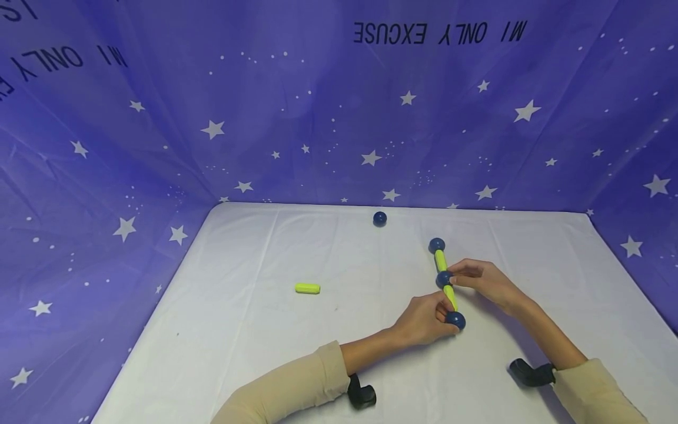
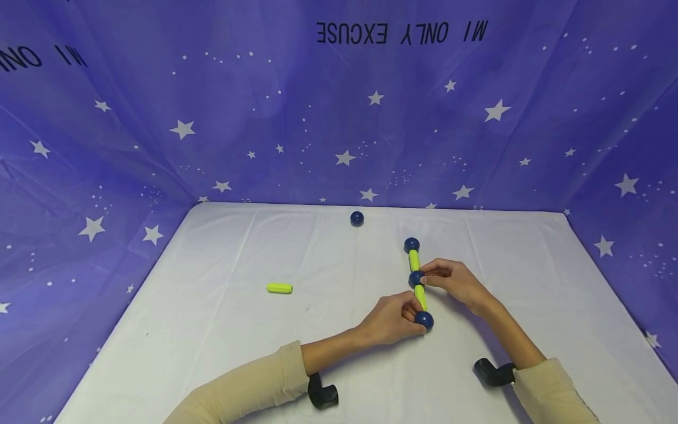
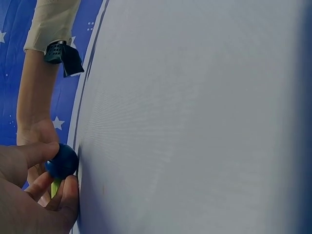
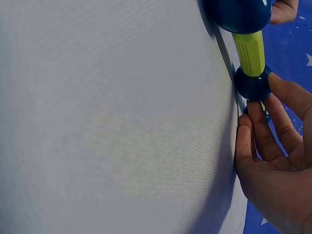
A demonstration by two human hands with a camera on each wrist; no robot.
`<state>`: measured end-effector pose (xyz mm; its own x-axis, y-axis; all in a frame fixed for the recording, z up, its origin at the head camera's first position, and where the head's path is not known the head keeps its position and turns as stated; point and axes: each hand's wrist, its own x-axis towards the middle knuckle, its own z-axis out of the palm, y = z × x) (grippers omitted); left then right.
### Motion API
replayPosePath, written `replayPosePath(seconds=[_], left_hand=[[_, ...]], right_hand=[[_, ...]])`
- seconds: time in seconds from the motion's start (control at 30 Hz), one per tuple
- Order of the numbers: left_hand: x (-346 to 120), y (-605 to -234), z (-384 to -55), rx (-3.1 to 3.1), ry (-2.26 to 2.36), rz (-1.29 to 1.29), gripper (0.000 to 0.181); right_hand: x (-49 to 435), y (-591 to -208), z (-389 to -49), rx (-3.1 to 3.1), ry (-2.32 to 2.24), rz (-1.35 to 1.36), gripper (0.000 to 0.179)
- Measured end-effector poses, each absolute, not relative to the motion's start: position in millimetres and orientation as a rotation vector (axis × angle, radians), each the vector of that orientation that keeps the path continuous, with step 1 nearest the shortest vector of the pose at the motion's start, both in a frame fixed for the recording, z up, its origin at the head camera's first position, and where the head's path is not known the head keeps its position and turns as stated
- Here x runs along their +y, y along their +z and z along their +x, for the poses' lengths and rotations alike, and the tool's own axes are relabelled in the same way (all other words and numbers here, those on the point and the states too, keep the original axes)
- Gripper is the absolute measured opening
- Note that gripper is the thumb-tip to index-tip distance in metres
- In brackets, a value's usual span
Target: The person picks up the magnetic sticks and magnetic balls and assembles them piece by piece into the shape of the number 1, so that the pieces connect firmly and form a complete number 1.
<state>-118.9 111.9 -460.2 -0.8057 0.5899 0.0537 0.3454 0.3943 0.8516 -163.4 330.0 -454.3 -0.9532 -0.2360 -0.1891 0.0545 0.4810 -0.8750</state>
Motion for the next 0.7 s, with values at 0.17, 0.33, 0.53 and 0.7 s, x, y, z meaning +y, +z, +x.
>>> replayPosePath(seconds=[0.17, 0.33, 0.53, 0.7], left_hand=[[111.6, -459.6, -119.6, 2.383, 1.383, 0.816, 0.025], [110.9, -459.7, -120.2, 2.364, 1.391, 0.808, 0.024], [110.5, -459.9, -121.0, 2.335, 1.411, 0.799, 0.024], [110.3, -459.0, -121.0, 2.323, 1.414, 0.779, 0.024]], right_hand=[[329.9, -454.0, -163.1, 2.446, -1.464, -0.152, 0.040], [329.7, -454.5, -163.2, 2.450, -1.459, -0.154, 0.040], [330.1, -455.6, -163.5, 2.453, -1.459, -0.162, 0.042], [329.8, -456.0, -163.1, 2.455, -1.462, -0.159, 0.042]])
